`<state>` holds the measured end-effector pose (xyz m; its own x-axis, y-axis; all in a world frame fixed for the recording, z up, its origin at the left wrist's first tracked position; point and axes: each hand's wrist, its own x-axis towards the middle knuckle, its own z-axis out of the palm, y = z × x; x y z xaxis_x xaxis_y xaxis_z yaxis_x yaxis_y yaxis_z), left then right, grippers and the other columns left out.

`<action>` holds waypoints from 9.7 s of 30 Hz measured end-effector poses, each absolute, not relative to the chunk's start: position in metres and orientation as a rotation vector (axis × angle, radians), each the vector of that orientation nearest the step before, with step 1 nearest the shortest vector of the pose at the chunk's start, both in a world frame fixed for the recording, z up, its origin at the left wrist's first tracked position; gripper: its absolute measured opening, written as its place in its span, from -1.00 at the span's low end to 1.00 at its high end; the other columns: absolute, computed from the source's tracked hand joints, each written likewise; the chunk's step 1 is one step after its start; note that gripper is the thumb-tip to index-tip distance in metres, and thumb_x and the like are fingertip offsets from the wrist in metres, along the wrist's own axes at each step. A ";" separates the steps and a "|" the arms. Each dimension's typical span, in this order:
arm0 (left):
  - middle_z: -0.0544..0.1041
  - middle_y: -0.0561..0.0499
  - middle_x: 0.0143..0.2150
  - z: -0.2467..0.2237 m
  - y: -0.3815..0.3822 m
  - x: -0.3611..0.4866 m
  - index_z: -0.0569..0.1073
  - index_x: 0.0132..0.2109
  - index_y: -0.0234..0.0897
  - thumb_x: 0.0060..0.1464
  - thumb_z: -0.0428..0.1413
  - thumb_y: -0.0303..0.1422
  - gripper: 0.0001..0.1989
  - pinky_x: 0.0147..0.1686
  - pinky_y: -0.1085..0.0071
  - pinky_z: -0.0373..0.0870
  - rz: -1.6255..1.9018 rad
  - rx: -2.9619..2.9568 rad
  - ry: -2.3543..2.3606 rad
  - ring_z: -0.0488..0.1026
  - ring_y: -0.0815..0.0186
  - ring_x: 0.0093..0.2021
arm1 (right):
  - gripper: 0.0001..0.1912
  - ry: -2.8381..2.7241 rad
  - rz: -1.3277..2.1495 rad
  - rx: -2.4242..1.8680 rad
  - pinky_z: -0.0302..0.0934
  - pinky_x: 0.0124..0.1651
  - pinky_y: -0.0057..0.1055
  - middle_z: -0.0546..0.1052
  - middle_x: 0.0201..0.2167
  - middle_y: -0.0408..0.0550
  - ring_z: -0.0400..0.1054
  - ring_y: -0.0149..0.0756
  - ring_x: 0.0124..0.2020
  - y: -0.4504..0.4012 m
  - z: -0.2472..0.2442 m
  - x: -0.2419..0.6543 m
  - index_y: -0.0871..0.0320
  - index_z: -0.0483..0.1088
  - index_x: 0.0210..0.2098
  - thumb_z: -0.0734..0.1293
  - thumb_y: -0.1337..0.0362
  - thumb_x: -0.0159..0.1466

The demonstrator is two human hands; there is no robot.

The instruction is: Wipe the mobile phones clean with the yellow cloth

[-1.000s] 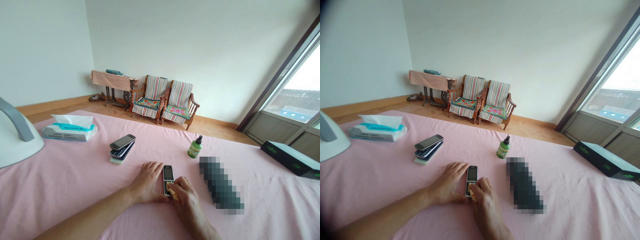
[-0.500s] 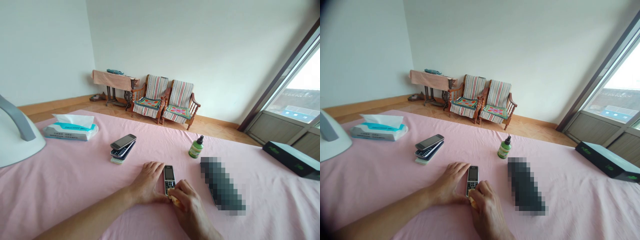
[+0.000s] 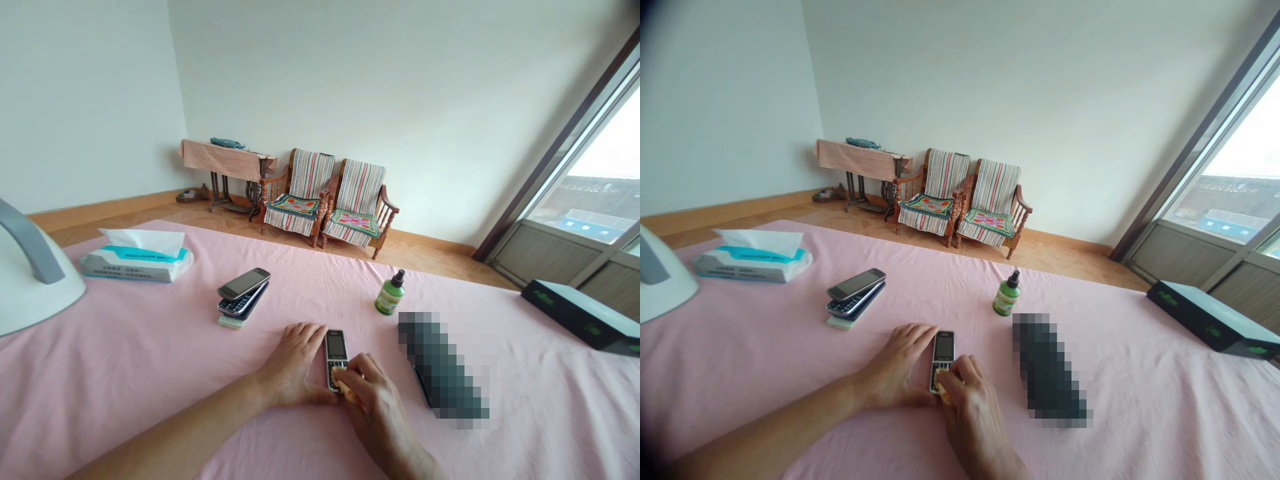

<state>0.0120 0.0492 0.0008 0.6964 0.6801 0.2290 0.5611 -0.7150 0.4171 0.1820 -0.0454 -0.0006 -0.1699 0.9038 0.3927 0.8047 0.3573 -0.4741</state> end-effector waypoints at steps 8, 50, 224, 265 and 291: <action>0.31 -0.24 0.17 0.000 0.049 0.012 0.16 0.23 -0.27 -0.22 0.20 0.16 -0.05 0.15 0.03 0.09 0.545 2.597 0.966 0.22 -0.10 0.15 | -0.74 -2.021 0.272 -1.469 0.12 -0.34 -0.45 0.37 -0.36 -0.07 0.27 -0.29 -0.32 -0.048 0.001 0.181 0.12 0.45 -0.36 0.26 0.58 0.15; 0.30 -0.29 0.17 0.005 0.049 0.012 0.18 0.22 -0.38 -0.23 0.20 0.15 -0.01 0.16 0.03 0.08 0.488 2.599 0.977 0.20 -0.09 0.16 | -0.68 -1.969 0.326 -1.522 0.11 -0.32 -0.47 0.37 -0.35 -0.08 0.28 -0.32 -0.31 -0.047 0.000 0.183 0.13 0.46 -0.35 0.23 0.64 0.10; 0.29 -0.24 0.19 0.001 0.053 0.011 0.16 0.23 -0.29 -0.25 0.21 0.17 -0.01 0.17 0.01 0.07 0.518 2.575 0.924 0.20 -0.11 0.17 | -0.73 -2.046 0.334 -1.458 0.05 -0.39 -0.50 0.38 -0.38 -0.09 0.28 -0.36 -0.36 -0.053 0.002 0.184 0.14 0.41 -0.42 0.20 0.61 0.08; 0.29 -0.23 0.18 0.006 0.052 0.009 0.16 0.24 -0.28 -0.24 0.26 0.06 -0.05 0.16 0.04 0.09 0.504 2.577 0.899 0.20 -0.08 0.16 | -0.69 -1.998 0.285 -1.432 0.10 -0.33 -0.48 0.38 -0.38 -0.07 0.26 -0.31 -0.31 -0.044 0.006 0.174 0.14 0.42 -0.42 0.20 0.65 0.09; 0.43 -0.08 -0.04 0.011 0.037 0.012 0.34 0.08 -0.22 0.03 0.20 -0.21 -0.53 -0.02 0.21 0.25 0.686 2.632 0.781 0.34 0.10 -0.06 | -0.83 -1.424 0.682 -1.136 0.17 -0.36 -0.50 0.44 -0.46 -0.10 0.30 -0.34 -0.42 -0.039 0.004 0.166 0.15 0.50 -0.42 0.25 0.32 0.19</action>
